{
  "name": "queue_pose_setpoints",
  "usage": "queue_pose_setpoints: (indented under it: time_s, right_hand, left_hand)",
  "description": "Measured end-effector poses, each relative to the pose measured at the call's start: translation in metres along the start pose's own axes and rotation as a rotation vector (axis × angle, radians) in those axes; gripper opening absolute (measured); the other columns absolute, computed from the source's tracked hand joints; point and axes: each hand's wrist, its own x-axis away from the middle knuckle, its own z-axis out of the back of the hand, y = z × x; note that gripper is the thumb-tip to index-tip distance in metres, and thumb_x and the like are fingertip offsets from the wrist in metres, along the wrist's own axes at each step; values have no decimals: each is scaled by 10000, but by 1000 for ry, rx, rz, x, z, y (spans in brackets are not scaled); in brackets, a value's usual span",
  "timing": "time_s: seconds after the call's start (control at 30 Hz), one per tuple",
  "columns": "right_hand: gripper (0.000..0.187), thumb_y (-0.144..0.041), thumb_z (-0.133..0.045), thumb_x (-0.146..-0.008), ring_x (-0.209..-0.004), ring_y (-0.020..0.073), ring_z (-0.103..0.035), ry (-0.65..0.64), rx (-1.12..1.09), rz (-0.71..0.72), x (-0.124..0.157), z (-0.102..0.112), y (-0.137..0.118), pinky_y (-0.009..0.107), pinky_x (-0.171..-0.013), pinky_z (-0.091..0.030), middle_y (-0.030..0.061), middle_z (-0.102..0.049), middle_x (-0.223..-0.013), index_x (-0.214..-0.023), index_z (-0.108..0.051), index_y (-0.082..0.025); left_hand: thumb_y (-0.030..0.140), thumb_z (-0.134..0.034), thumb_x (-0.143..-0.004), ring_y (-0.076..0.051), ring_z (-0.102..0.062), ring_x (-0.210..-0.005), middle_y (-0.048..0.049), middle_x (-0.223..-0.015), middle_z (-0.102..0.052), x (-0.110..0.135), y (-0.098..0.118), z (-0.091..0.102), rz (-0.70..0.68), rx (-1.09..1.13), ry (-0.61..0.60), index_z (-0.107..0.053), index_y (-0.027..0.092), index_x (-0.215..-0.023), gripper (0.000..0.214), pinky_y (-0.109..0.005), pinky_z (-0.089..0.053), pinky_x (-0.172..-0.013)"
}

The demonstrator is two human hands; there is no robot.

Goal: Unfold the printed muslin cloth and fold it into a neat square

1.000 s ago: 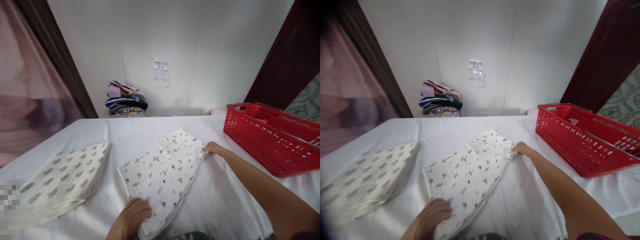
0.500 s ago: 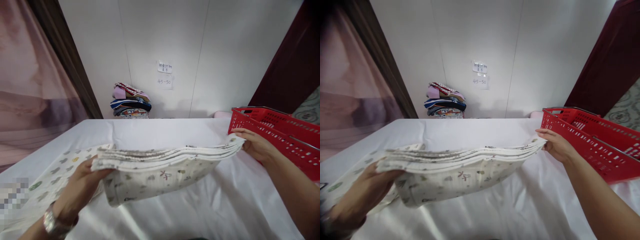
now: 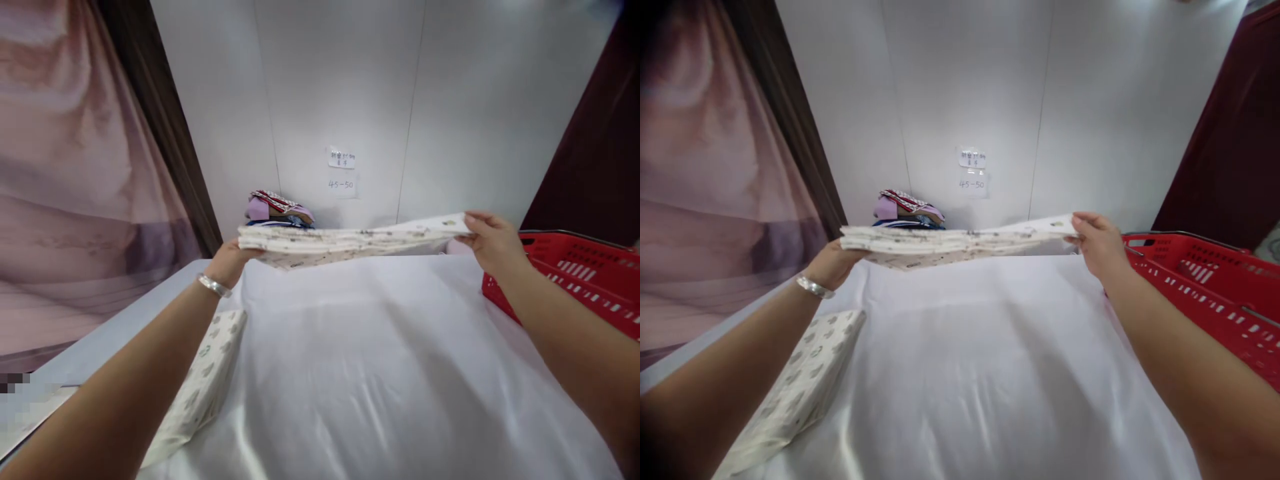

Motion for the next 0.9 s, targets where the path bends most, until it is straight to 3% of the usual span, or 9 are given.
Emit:
queue_pose_setpoints:
  time_s: [0.07,0.17,0.27,0.33,0.53,0.67,0.77,0.83,0.9]
  right_hand:
    - [249,-257,-755,-607,-760,139,-601,-8,120,-100,27,20,27,223,-579,-528,15,-638,-845,-820,-653,-177]
    - [292,-314,-762,-568,-685,133,-591,-25,346,-377,82,53,82,223,-538,-523,21,-647,-844,-812,-668,-186]
    - [291,-336,-749,-559,-549,128,-569,-113,495,-716,134,77,125,224,-460,-477,24,-643,-697,-782,-660,-173]
    - [285,-364,-733,-580,-522,136,-561,-137,508,-820,154,85,135,229,-442,-450,20,-629,-630,-779,-652,-178]
    - [271,-439,-691,-638,-551,132,-553,-161,556,-729,165,91,112,258,-523,-466,-5,-630,-723,-803,-647,-229]
    - [234,-492,-607,-690,-462,150,-495,-297,671,-813,188,100,116,269,-423,-384,-20,-545,-546,-688,-615,-259]
    - [262,-523,-539,-732,-463,172,-506,-455,809,-806,193,108,120,278,-414,-371,-13,-546,-527,-734,-623,-275]
    - [274,-531,-527,-736,-537,203,-560,-564,981,-710,185,106,117,305,-469,-422,12,-607,-607,-771,-646,-286]
    - [286,-526,-523,-738,-730,253,-614,-603,1157,-511,170,93,114,359,-608,-483,47,-669,-827,-841,-663,-299]
  left_hand:
    - [441,-766,-529,-237,-606,-929,-72,-952,-694,23,-29,4,61,-134,-112,-655,117,-963,553,-437,-416,-948]
    - [482,-720,-570,-221,-620,-922,-71,-1035,-670,70,-90,3,147,-307,-292,-635,164,-1025,561,-419,-438,-935]
    - [473,-697,-580,-241,-581,-1021,-95,-1100,-639,117,-142,-2,99,-452,-399,-685,188,-794,357,-407,-428,-952]
    - [444,-659,-641,-247,-531,-1105,-102,-1136,-621,136,-157,-2,54,-514,-433,-692,199,-753,272,-410,-407,-977]
    - [367,-577,-751,-233,-419,-1238,-58,-1297,-513,157,-136,11,-13,-643,-441,-700,263,-892,215,-405,-364,-1032]
    - [325,-557,-736,-249,-498,-1170,-41,-1258,-551,177,-137,18,29,-703,-526,-701,328,-911,226,-422,-436,-968]
    - [237,-525,-680,-260,-507,-1160,19,-1298,-510,183,-141,25,69,-741,-544,-676,400,-971,366,-428,-442,-961]
    - [193,-479,-643,-259,-485,-1185,69,-1293,-506,175,-136,27,131,-775,-586,-652,439,-1006,471,-440,-418,-986]
    - [192,-438,-652,-243,-464,-1207,91,-1281,-516,159,-127,22,162,-788,-600,-625,440,-1057,510,-439,-383,-1019]
